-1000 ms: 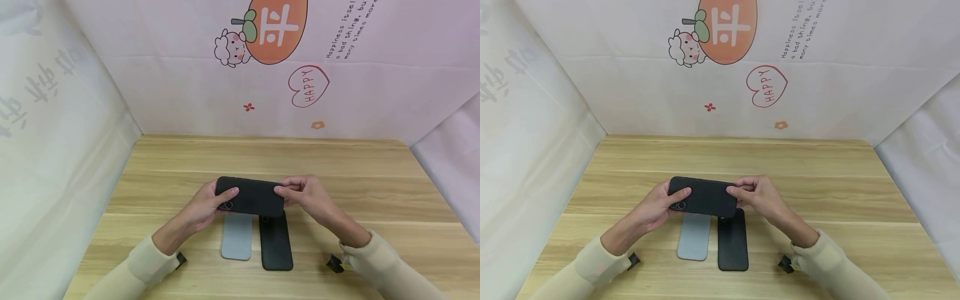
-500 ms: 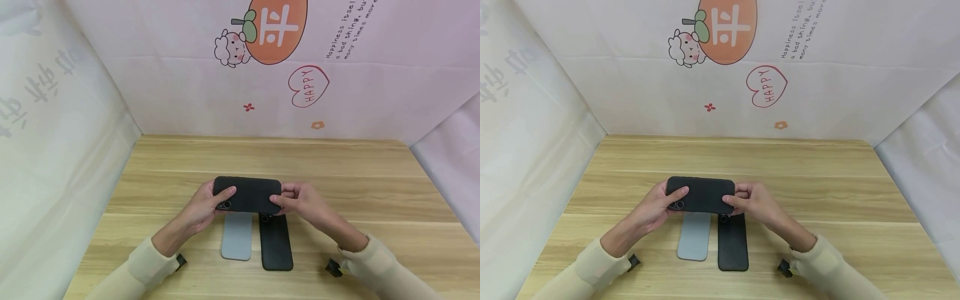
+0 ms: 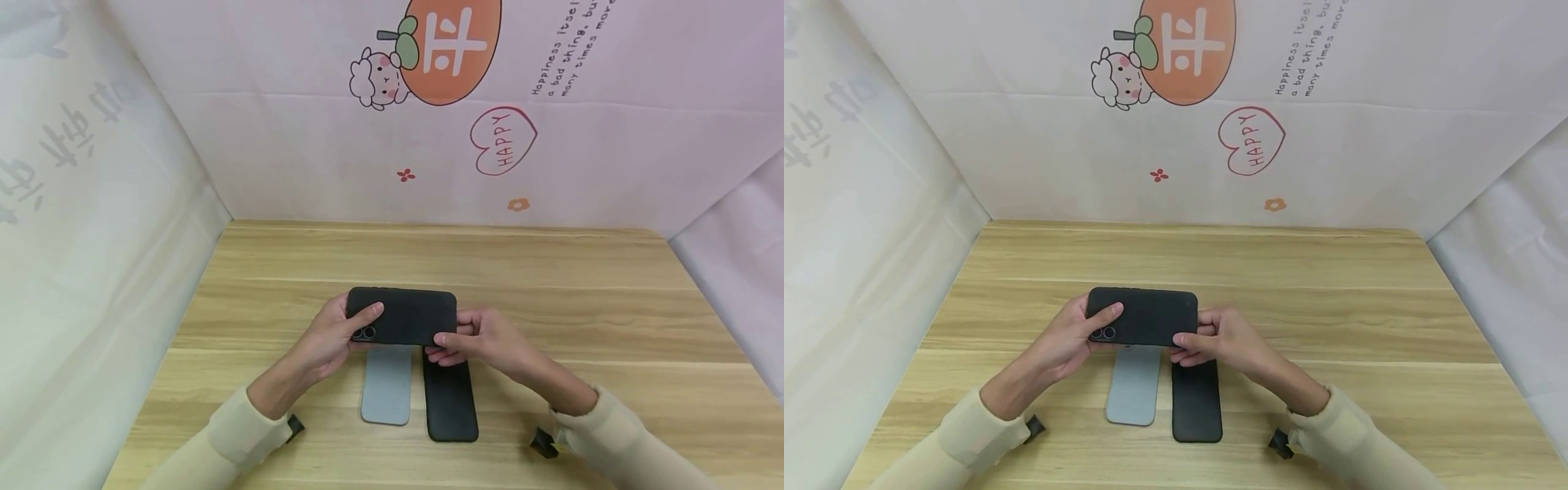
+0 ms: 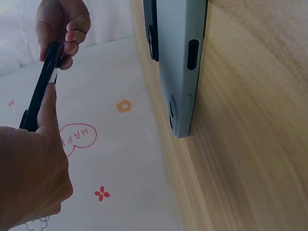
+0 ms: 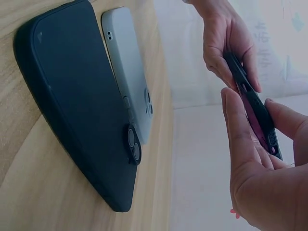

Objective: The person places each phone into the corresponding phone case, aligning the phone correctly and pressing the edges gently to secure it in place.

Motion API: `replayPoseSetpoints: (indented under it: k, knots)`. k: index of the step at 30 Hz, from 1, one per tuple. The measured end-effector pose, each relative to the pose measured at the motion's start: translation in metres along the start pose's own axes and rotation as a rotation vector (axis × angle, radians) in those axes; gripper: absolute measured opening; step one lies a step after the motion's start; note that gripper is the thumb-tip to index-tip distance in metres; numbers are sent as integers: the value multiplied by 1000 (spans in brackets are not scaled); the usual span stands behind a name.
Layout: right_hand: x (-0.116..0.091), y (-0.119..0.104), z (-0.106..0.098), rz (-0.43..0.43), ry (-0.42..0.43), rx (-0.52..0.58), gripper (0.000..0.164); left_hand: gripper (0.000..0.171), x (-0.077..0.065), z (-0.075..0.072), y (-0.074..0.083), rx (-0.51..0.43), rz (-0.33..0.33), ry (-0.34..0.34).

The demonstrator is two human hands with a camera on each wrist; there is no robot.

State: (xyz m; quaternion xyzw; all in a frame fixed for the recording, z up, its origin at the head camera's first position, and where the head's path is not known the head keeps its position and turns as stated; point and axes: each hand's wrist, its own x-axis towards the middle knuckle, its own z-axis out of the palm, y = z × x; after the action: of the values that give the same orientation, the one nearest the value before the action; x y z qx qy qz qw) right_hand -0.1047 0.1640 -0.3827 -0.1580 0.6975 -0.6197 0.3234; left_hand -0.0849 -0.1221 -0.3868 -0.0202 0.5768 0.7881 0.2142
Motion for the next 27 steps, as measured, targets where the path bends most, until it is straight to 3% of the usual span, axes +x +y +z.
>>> replayPoseSetpoints:
  k: [12,27]
  knots:
    - [1,3,-2,-31,-35,-33,31,36,1,-1,-1,-8,-10,8]
    - [-1,7,1,-20,-49,27,29,37,2,-3,1,34,-36,-12]
